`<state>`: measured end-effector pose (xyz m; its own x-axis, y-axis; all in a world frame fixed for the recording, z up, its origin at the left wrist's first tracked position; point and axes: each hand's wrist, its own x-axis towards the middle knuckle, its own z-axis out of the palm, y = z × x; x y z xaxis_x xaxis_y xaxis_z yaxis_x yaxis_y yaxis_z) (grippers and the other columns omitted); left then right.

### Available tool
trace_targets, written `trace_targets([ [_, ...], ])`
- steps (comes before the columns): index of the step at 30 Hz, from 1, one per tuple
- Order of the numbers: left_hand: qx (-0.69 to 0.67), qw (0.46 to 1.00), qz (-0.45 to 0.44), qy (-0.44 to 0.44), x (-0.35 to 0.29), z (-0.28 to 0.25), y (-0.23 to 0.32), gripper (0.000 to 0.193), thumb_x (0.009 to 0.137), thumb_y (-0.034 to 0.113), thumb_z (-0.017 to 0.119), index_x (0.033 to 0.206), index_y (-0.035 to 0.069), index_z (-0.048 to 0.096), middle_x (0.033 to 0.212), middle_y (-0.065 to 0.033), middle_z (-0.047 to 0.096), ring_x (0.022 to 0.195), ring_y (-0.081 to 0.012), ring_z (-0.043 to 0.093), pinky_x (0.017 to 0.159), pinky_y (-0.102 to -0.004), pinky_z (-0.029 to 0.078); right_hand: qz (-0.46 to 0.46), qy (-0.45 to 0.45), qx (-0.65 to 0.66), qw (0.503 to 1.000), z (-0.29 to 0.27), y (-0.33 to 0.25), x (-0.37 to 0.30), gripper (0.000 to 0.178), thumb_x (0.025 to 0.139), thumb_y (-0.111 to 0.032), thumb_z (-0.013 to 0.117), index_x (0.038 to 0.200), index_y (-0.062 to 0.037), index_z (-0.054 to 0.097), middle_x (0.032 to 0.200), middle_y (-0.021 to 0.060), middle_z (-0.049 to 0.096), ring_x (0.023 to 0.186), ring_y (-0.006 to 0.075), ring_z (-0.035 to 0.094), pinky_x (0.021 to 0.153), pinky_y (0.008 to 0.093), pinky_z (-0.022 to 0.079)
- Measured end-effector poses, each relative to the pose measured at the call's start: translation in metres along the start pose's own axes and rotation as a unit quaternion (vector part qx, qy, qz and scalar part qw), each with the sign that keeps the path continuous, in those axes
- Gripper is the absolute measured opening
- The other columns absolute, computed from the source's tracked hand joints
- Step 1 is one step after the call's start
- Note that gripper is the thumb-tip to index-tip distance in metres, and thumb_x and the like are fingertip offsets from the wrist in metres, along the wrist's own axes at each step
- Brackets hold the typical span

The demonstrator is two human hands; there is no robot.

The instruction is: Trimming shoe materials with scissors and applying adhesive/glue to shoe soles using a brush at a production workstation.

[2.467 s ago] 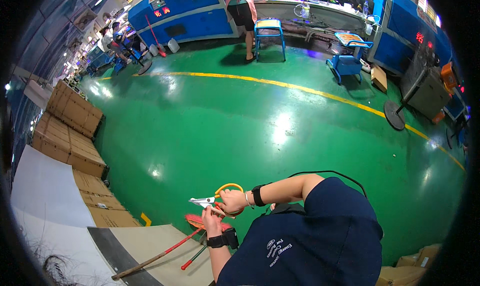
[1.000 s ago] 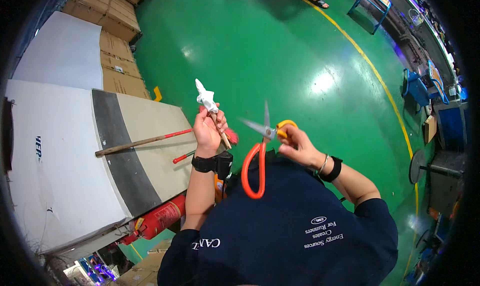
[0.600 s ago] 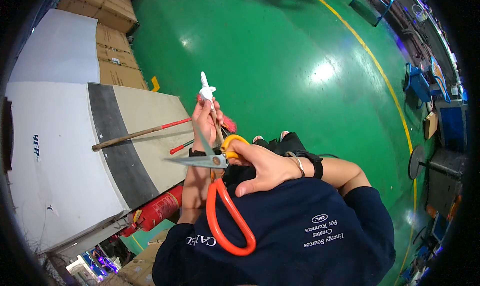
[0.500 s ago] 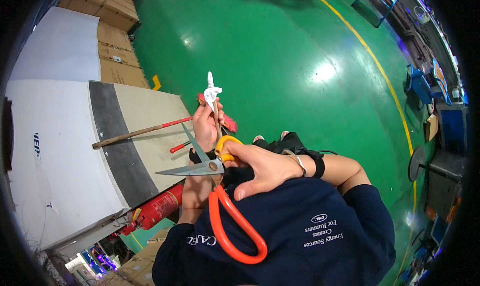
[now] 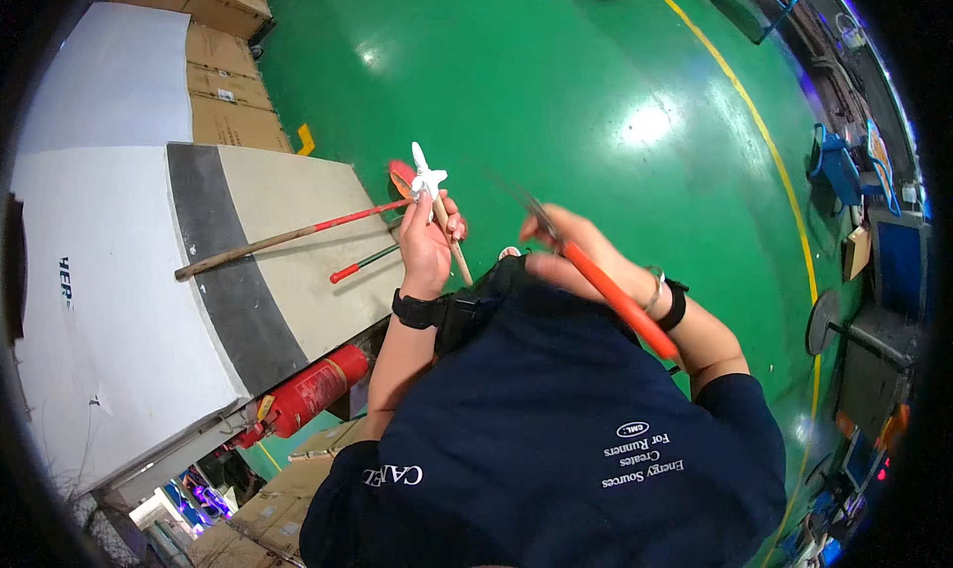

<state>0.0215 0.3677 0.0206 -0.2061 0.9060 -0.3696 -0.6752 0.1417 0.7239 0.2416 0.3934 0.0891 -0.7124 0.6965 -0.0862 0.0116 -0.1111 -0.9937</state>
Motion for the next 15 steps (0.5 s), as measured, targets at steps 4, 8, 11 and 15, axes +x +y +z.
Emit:
trace_targets([
  [4,-0.034,0.999,-0.029,-0.003,0.005,-0.007,-0.012,0.024,0.087,0.023,0.043,0.094,0.001,0.048,0.073,-0.0049,0.049,0.058,-0.0123,0.044,0.051,-0.0256,0.036,0.044,0.079,-0.025,0.996,-0.022,0.008,-0.005,0.042,0.081,-0.025,0.047,0.112,0.0019,0.041,0.092,0.0057,0.046,0.085,0.0139,0.043,0.079,0.0268,0.035],
  [8,-0.015,0.999,-0.018,0.028,-0.001,-0.008,-0.008,0.023,0.086,0.023,0.045,0.094,0.001,0.048,0.071,-0.0039,0.047,0.06,-0.0122,0.044,0.052,-0.0246,0.035,-0.027,0.055,-0.058,0.996,-0.009,-0.004,-0.011,0.057,0.078,-0.037,0.051,0.116,0.0033,0.036,0.101,0.0113,0.046,0.09,0.0186,0.044,0.081,0.0314,0.036],
  [11,-0.002,0.998,-0.02,0.056,-0.002,-0.004,-0.006,0.024,0.087,0.023,0.044,0.094,0.001,0.048,0.071,-0.0039,0.047,0.059,-0.0127,0.044,0.051,-0.0258,0.035,-0.112,0.03,-0.123,0.986,0.006,-0.019,-0.009,0.081,0.066,-0.049,0.064,0.117,0.0041,0.031,0.097,0.012,0.045,0.083,0.019,0.044,0.075,0.0309,0.038],
  [15,-0.022,1.0,-0.02,0.007,0.005,-0.016,-0.006,0.025,0.087,0.024,0.043,0.095,0.001,0.049,0.071,-0.0051,0.05,0.059,-0.0144,0.046,0.051,-0.0267,0.037,-0.193,-0.015,-0.146,0.97,0.026,-0.066,0.003,0.084,0.059,-0.049,0.071,0.111,0.0046,0.033,0.085,0.0108,0.041,0.074,0.0196,0.041,0.064,0.0285,0.037],
])
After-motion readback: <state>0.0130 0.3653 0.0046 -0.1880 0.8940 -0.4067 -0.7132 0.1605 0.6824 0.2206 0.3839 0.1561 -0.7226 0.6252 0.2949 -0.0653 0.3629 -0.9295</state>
